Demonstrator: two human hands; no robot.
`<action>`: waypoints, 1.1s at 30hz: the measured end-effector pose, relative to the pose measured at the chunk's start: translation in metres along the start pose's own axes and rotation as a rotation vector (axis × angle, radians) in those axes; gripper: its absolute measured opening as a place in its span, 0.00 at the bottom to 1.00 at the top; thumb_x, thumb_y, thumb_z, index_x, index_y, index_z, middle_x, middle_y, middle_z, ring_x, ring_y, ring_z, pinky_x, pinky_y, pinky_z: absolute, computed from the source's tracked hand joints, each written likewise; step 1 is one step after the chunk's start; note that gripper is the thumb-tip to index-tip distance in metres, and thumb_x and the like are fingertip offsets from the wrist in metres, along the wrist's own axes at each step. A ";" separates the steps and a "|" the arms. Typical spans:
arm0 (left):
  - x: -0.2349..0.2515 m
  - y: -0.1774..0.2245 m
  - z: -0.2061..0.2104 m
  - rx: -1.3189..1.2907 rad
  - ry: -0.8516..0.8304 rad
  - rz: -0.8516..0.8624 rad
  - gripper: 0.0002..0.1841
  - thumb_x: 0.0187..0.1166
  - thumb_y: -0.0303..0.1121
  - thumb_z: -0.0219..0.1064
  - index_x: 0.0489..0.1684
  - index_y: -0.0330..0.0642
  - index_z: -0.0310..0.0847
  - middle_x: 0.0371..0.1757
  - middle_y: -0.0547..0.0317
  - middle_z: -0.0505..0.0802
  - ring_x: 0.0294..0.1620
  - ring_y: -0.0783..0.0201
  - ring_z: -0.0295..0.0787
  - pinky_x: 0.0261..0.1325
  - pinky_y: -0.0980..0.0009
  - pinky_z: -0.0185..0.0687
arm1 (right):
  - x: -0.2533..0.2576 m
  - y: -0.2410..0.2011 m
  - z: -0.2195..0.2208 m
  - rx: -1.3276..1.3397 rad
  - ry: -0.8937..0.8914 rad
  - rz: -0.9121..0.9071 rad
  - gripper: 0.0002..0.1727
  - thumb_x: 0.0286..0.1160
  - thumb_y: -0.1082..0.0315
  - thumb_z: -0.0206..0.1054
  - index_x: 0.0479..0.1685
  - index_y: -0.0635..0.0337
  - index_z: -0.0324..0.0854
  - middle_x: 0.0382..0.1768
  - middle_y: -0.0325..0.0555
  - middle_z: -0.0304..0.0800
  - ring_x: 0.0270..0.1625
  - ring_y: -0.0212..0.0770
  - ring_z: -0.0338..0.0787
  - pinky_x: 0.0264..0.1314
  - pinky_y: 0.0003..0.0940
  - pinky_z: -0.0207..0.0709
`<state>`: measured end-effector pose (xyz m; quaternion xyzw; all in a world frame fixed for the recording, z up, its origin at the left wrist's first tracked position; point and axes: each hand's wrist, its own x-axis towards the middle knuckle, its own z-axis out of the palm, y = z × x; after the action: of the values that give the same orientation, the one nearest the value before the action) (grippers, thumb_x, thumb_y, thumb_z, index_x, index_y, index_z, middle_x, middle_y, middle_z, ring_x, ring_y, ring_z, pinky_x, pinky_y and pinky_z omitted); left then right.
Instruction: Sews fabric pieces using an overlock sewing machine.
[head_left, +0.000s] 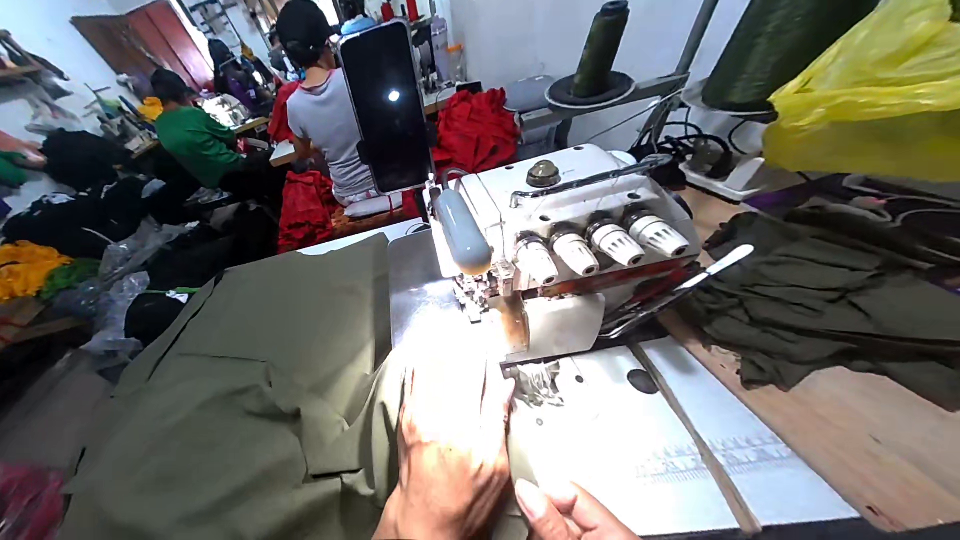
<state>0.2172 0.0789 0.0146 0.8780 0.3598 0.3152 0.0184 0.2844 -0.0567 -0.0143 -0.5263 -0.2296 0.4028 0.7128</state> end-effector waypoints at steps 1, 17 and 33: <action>0.004 -0.002 -0.002 -0.016 -0.015 0.005 0.25 0.88 0.52 0.53 0.68 0.51 0.90 0.69 0.57 0.92 0.73 0.56 0.85 0.78 0.49 0.73 | 0.002 -0.002 0.001 0.008 0.004 0.004 0.03 0.81 0.74 0.66 0.39 0.60 0.83 0.24 0.32 0.92 0.23 0.28 0.91 0.27 0.28 0.88; 0.017 -0.002 -0.013 0.046 -0.045 0.014 0.25 0.88 0.53 0.53 0.66 0.54 0.91 0.66 0.62 0.94 0.71 0.61 0.87 0.74 0.55 0.77 | -0.001 -0.012 0.007 0.060 -0.032 -0.004 0.03 0.79 0.76 0.67 0.39 0.60 0.84 0.26 0.35 0.94 0.25 0.29 0.92 0.29 0.28 0.89; 0.036 -0.006 -0.007 0.091 -0.200 0.049 0.32 0.89 0.62 0.42 0.79 0.60 0.81 0.75 0.58 0.87 0.78 0.54 0.80 0.76 0.48 0.73 | 0.012 -0.015 0.017 0.114 0.042 0.063 0.04 0.81 0.77 0.64 0.39 0.64 0.82 0.22 0.40 0.92 0.19 0.31 0.90 0.23 0.27 0.87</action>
<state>0.2290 0.1047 0.0378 0.9135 0.3484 0.2099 0.0067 0.2835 -0.0394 0.0046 -0.5002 -0.1743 0.4264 0.7332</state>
